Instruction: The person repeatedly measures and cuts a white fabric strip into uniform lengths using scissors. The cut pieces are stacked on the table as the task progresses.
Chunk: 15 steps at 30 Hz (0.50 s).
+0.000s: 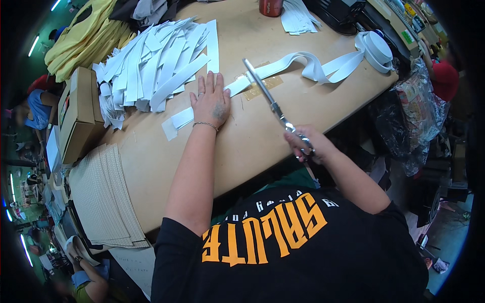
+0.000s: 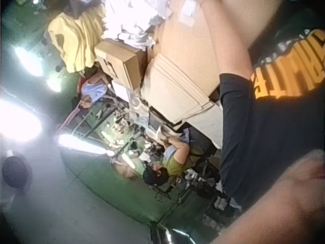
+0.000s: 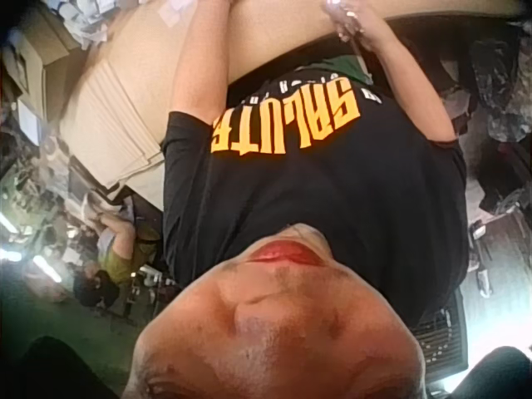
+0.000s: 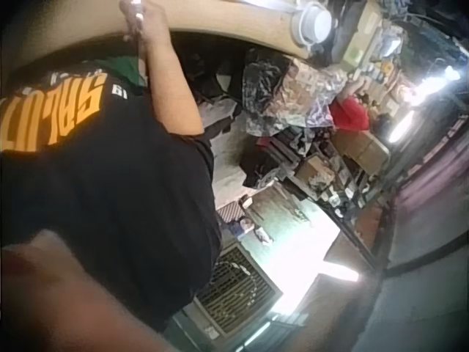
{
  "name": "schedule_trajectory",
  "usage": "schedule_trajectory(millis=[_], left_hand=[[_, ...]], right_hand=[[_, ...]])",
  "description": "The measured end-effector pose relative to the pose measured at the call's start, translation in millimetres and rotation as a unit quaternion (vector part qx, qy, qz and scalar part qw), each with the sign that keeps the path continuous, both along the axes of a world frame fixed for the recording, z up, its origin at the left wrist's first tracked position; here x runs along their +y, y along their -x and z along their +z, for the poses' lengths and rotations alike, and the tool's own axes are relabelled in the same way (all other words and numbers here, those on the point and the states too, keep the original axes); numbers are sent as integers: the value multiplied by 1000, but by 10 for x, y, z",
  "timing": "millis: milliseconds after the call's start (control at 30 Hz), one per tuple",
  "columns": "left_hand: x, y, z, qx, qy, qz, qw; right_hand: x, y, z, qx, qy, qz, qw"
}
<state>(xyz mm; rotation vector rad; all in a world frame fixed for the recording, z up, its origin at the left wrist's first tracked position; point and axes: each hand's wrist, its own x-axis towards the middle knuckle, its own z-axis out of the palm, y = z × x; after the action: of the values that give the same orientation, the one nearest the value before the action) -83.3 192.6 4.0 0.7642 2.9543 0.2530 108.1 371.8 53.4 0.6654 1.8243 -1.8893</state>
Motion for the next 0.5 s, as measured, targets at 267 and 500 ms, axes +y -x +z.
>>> schedule_trajectory(millis=[267, 500], left_hand=[[-7, 1, 5, 10, 7, 1, 1000], [16, -21, 54, 15, 8, 0, 1000]], right_hand=[[994, 757, 636, 164, -404, 0, 900], [1722, 1842, 337, 106, -649, 116, 745]])
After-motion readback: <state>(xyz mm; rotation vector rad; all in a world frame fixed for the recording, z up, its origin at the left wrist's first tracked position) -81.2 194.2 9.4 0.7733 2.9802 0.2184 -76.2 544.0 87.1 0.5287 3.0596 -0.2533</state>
